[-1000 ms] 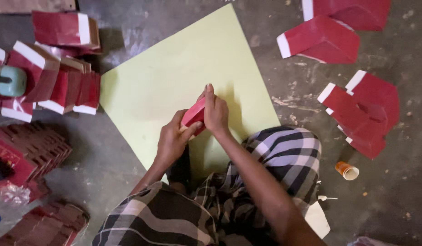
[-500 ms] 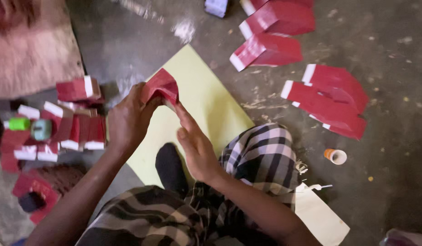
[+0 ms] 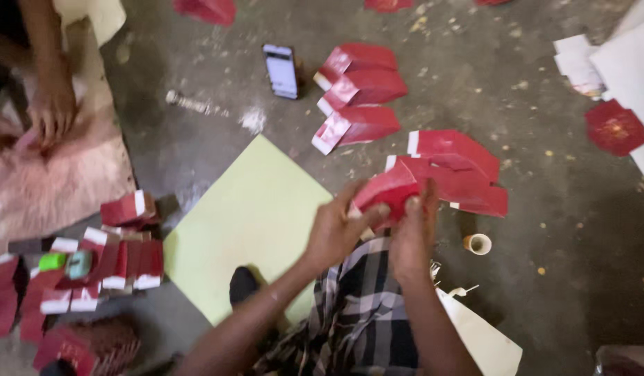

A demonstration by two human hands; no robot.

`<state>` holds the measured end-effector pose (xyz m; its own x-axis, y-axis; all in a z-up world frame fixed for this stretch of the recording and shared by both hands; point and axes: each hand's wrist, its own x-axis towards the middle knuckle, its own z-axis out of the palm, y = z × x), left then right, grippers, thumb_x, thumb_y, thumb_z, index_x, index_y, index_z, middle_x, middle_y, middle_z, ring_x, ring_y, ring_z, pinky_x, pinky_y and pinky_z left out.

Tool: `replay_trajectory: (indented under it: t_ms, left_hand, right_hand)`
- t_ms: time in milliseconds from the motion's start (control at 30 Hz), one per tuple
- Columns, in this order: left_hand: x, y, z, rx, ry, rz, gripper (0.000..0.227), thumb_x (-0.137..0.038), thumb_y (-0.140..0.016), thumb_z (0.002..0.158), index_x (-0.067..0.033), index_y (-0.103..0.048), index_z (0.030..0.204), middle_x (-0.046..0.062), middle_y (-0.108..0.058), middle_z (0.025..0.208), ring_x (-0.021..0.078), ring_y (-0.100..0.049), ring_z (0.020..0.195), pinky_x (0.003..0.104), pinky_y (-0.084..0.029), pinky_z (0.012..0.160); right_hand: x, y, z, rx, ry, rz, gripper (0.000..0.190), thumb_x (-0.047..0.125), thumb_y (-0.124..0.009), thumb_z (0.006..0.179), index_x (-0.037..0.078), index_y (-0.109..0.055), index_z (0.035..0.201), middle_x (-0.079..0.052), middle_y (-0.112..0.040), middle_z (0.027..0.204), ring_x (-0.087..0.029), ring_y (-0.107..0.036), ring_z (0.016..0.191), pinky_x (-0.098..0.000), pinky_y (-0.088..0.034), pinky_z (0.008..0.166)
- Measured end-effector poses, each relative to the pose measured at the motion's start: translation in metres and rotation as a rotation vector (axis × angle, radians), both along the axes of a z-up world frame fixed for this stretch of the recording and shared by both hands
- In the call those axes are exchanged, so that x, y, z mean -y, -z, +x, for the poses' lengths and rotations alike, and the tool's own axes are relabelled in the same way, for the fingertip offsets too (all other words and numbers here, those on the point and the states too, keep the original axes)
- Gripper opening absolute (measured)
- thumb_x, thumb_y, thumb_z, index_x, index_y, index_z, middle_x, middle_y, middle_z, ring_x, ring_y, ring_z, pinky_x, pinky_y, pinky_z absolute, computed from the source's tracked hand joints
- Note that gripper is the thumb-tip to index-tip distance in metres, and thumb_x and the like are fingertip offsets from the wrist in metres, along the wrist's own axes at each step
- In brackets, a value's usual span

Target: The person sits on the floor and repeatedly folds red paper pieces with white edges into small rectangular packets. They press the folds to secure them and place the finished items into a growing pile on the floor.

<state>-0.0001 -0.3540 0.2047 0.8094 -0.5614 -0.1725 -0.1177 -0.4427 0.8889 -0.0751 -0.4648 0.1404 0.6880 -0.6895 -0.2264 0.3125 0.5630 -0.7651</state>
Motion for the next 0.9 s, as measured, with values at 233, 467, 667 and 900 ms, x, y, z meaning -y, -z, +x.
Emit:
replay_trajectory:
  t_ms: [233,467,667,900]
  left_hand:
    - [-0.016,0.077,-0.031,-0.865,0.084,-0.609,0.036,-0.012,-0.077,0.094,-0.0036,-0.060,0.125,0.005,-0.071,0.113,0.0125,-0.067,0.105,0.030,-0.055,0.095]
    - [-0.040,0.089,-0.013,-0.703,0.187,-0.183,0.037,-0.024,-0.061,0.104,-0.0023,-0.063,0.133,0.004,-0.072,0.113,0.0104,-0.057,0.088,0.031,-0.046,0.073]
    - [-0.038,0.099,-0.011,-0.656,0.116,-0.291,0.038,-0.022,-0.060,0.103,-0.0024,-0.061,0.136,0.004,-0.073,0.114,0.0082,-0.064,0.099,0.028,-0.053,0.085]
    - [-0.041,0.104,-0.008,-0.675,0.094,-0.460,0.034,-0.019,-0.060,0.106,0.0021,-0.063,0.132,0.004,-0.072,0.115,0.0079,-0.064,0.104,0.028,-0.053,0.096]
  right_hand:
    - [0.015,0.021,-0.045,0.119,-0.327,-0.130,0.079,0.044,-0.069,0.097,0.000,-0.040,0.156,-0.021,-0.056,0.152,-0.030,-0.056,0.140,-0.0444,-0.046,0.116]
    - [0.001,0.036,-0.034,-0.218,-0.097,-1.231,0.075,0.029,-0.076,0.095,0.001,-0.041,0.155,-0.015,-0.059,0.150,-0.029,-0.058,0.135,-0.0399,-0.046,0.115]
    - [0.004,0.043,-0.026,-0.257,-0.006,-1.491,0.096,0.029,-0.085,0.085,0.004,-0.027,0.159,-0.019,-0.060,0.145,-0.034,-0.064,0.129,-0.0464,-0.048,0.110]
    - [0.011,0.057,-0.032,-0.068,-0.268,-0.246,0.124,0.018,-0.089,0.076,0.017,-0.006,0.168,-0.008,-0.064,0.124,-0.017,-0.066,0.097,-0.0357,-0.057,0.084]
